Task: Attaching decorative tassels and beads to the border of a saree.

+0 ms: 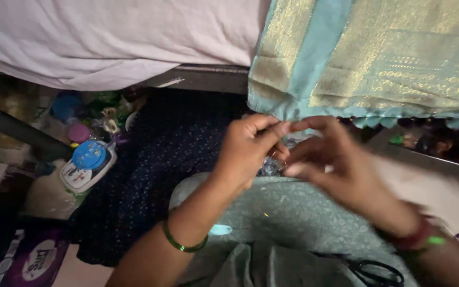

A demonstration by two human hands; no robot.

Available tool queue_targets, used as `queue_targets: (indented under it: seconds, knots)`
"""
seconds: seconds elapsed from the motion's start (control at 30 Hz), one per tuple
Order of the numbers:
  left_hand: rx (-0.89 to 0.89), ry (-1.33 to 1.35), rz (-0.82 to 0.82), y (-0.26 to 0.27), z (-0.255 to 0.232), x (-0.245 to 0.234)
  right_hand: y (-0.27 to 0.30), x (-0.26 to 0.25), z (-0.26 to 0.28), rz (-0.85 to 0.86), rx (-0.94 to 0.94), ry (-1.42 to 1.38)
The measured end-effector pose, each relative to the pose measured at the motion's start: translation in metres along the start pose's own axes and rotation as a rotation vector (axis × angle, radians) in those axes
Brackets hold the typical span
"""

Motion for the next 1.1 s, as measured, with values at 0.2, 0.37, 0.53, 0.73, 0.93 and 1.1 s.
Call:
queue_targets:
  seconds: [0.2,0.37,0.53,0.73,0.93,1.1]
  knots:
    - [-0.028,-0.019,-0.030,-0.006,-0.014,-0.011,-0.010,0.009,0.001,0.032,-0.043,-0.234]
    - [-0.061,-0.275,0.310,-0.025,-0.030,-0.018,-0.006,-0.018,0.055,-0.034,-0.361,0.658]
    - [-0.025,-0.309,0.423,-0.038,-0.041,-0.018,-0.029,-0.027,0.111,-0.127,-0.513,0.888]
    - [0.108,-0.424,0.278,-0.022,-0.020,-0.024,-0.055,-0.010,0.138,0.040,-0.776,0.919]
    - [0.277,-0.245,0.046,0.000,-0.003,-0.021,-0.067,0.009,0.139,0.091,-0.771,0.966]
    - [0.267,-0.231,-0.114,0.004,-0.021,-0.017,-0.074,0.009,0.132,-0.007,-0.627,1.022]
Point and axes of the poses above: each hand's wrist, its own y-axis away from the middle knuckle, its own x-axis out of the palm, z = x × y, the point moved 3 cm from there along -y, towards the middle knuckle, and after that the axes turned 15 degrees about x, right-handed, at the moved point
